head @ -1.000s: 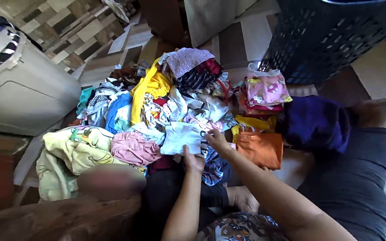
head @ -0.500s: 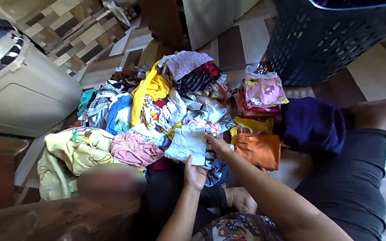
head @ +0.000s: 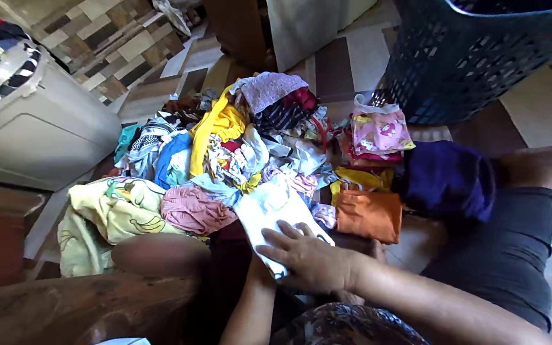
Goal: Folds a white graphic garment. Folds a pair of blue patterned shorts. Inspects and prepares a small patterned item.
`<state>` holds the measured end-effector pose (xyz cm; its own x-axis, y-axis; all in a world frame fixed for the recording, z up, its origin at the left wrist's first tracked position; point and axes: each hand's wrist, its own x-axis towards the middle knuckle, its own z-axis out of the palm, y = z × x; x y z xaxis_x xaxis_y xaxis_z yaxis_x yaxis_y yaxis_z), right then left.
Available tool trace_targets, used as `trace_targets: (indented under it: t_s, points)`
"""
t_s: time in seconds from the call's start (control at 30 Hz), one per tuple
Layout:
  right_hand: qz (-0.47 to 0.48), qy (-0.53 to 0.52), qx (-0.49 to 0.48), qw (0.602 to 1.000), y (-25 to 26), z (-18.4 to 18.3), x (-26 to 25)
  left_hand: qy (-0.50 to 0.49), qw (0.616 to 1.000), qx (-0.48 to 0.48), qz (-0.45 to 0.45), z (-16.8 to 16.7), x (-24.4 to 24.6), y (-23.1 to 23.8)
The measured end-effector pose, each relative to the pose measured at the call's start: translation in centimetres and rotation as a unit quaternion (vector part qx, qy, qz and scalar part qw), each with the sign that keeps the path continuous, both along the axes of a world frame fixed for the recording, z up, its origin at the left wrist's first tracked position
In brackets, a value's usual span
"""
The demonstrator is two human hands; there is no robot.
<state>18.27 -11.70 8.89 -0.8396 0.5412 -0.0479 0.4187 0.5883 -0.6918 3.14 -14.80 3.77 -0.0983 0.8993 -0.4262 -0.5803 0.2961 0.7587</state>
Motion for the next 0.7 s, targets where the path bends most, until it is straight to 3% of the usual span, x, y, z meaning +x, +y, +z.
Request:
trace_targets:
  t_s: [0.03, 0.1, 0.13, 0.2, 0.27, 0.33, 0.43, 0.5, 0.57, 0.7]
  points:
    - [0.002, 0.018, 0.026, 1.0, -0.7, -0.8, 0.4, 0.048, 0.998, -0.046, -0.02, 0.4, -0.3, -1.2]
    - [-0.055, 0.11, 0.063, 0.99, -1.4, -2.7, 1.8, 0.185, 0.973, 0.02, -0.139, -1.1, -2.1, -3.1]
    - [-0.122, 0.153, 0.064, 0.979, -1.4, -3.4, 2.5, 0.238, 0.958, -0.01, -0.161, -0.4, -1.9, -3.0]
    - [-0.295, 0.177, 0.037, 0.938, -1.0, -4.7, 3.7, 0.247, 0.949, -0.105, -0.164, 1.0, -1.0, -2.5]
    - [-0.398, 0.168, -0.129, 0.893, -0.6, -6.0, 4.9, 0.218, 0.953, -0.145, -0.153, 0.9, -0.4, -2.9]
    - [-0.423, 0.213, -0.342, 0.812, -1.0, -7.1, 5.3, 0.216, 0.957, -0.098, -0.165, -0.3, -0.4, -4.3]
    - [-0.426, 0.286, -0.495, 0.701, -2.5, -8.4, 5.0, 0.198, 0.972, -0.115, -0.06, 0.5, 3.1, -3.8]
    - [-0.438, 0.287, -0.502, 0.688, -3.0, -8.9, 5.2, 0.127, 0.987, -0.092, -0.022, -0.8, 3.7, -1.7]
    - [-0.451, 0.264, -0.472, 0.71, -3.1, -9.1, 5.8, 0.06, 0.997, 0.026, -0.036, -3.3, 2.6, 1.0]
    - [-0.468, 0.248, -0.396, 0.75, -2.9, -9.4, 8.1, -0.066, 0.996, 0.037, -0.051, -2.5, 4.6, 3.0]
